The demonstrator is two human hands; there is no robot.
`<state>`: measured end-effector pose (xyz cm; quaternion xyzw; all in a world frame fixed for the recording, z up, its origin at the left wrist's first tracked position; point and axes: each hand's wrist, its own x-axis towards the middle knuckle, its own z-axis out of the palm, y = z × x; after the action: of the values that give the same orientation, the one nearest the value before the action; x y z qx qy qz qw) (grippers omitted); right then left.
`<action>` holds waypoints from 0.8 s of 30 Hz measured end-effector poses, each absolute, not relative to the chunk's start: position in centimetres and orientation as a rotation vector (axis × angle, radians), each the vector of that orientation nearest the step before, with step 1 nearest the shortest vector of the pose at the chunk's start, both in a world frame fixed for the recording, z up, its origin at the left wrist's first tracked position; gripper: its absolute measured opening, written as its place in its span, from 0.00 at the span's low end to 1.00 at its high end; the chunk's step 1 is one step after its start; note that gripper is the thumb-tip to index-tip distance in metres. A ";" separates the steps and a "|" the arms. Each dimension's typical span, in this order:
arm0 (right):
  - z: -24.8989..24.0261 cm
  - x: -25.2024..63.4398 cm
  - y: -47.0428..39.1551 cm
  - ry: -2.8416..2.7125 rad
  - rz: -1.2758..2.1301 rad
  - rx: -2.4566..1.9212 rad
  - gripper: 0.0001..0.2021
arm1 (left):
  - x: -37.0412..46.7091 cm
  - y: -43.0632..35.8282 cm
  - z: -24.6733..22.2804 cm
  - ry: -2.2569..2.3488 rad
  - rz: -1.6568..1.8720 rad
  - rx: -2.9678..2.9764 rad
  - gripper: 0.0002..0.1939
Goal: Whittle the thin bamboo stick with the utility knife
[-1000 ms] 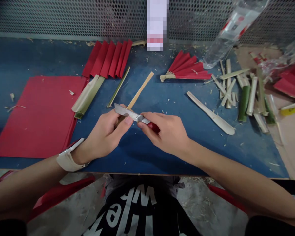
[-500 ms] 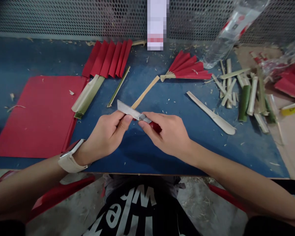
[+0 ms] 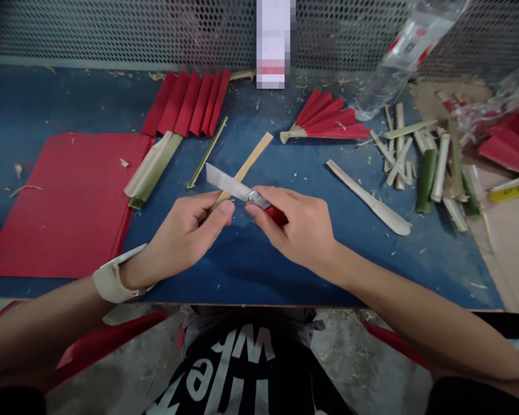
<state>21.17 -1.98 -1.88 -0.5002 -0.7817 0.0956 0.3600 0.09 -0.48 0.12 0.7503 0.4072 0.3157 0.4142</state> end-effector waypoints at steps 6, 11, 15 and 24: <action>-2.5 21.1 -2.1 -2.108 0.276 -1.236 0.15 | -0.1 -0.9 -0.2 1.044 0.792 1.863 0.14; -2.3 21.2 -2.0 -2.141 0.312 -1.191 0.16 | -0.2 -1.0 -0.9 0.997 0.734 1.816 0.16; -2.1 21.3 -1.9 -2.184 0.343 -1.216 0.18 | -0.2 -1.0 -1.3 0.965 0.745 1.701 0.19; -2.1 21.3 -2.1 -2.179 0.325 -1.208 0.18 | -0.3 -0.6 -1.0 1.004 0.764 1.863 0.24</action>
<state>21.31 -2.11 -2.07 -0.4573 -0.8247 0.1231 0.3092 -0.27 -0.62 -0.99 0.7472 0.4027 0.3063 0.4309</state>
